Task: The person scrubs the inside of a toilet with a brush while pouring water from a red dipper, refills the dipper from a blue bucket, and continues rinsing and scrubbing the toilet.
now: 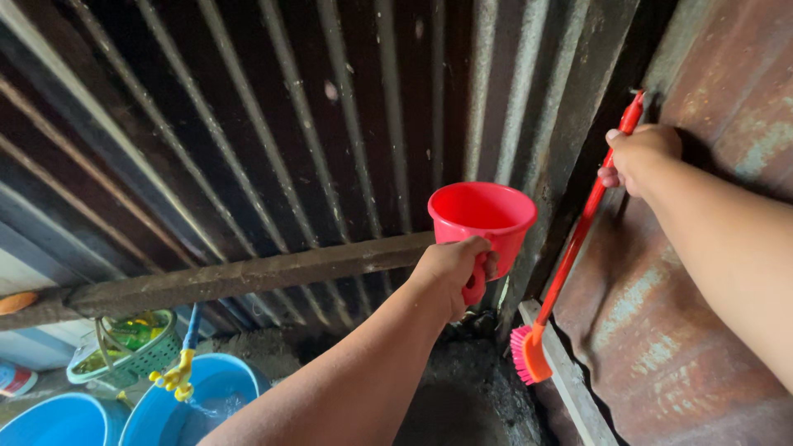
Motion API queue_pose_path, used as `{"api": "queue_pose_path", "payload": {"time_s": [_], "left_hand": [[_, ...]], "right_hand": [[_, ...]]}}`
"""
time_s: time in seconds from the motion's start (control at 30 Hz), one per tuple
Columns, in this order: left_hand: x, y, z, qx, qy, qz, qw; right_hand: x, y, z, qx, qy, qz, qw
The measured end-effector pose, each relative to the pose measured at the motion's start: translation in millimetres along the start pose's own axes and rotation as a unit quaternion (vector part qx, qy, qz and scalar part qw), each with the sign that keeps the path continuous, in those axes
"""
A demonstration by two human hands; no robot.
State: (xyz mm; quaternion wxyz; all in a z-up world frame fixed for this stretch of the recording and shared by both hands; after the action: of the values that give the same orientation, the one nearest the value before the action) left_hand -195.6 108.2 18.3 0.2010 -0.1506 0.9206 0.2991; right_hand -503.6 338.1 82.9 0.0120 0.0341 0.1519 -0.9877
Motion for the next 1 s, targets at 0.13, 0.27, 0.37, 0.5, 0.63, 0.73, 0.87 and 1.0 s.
{"api": "queue_pose_path", "payload": {"time_s": [0.13, 0.27, 0.37, 0.5, 0.63, 0.73, 0.87, 1.0], "left_hand": [[-6, -3, 5, 0.037, -0.015, -0.004, 0.999], [-9, -8, 7, 0.052, -0.003, 0.009, 0.999], [-10, -25, 14, 0.096, -0.06, -0.022, 0.993], [-9, -47, 20, 0.063, -0.003, -0.014, 0.998], [-21, -90, 40, 0.068, -0.023, -0.048, 0.996], [-33, -124, 52, 0.091, -0.006, -0.059, 0.994], [-62, -180, 65, 0.057, 0.025, -0.072, 0.995], [-110, -249, 65, 0.155, 0.002, -0.156, 0.976]], "right_hand": [[15, 1, -7, 0.027, 0.016, -0.005, 0.999], [19, 0, -13, 0.03, 0.001, -0.007, 1.0], [2, 2, -21, 0.055, -0.027, -0.019, 0.998], [-53, 32, -56, 0.141, -0.072, -0.023, 0.987], [-154, 104, -128, 0.08, 0.051, 0.067, 0.993], [-255, 176, -167, 0.177, 0.265, 0.204, 0.926], [-367, 246, -153, 0.199, 0.39, 0.328, 0.837], [-426, 319, -155, 0.196, 0.413, 0.376, 0.806]]}}
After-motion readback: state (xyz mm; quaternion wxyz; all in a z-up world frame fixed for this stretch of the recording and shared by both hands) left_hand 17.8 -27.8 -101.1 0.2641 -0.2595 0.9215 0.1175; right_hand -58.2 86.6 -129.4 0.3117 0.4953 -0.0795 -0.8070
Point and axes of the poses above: each hand's wrist, its own x-axis towards the middle knuckle, its own y-axis out of the palm, z = x × y, the point moved 8 cm from there along x, towards the middle knuckle, and after that the axes turned 8 degrees about z, right-handed, at the moved point
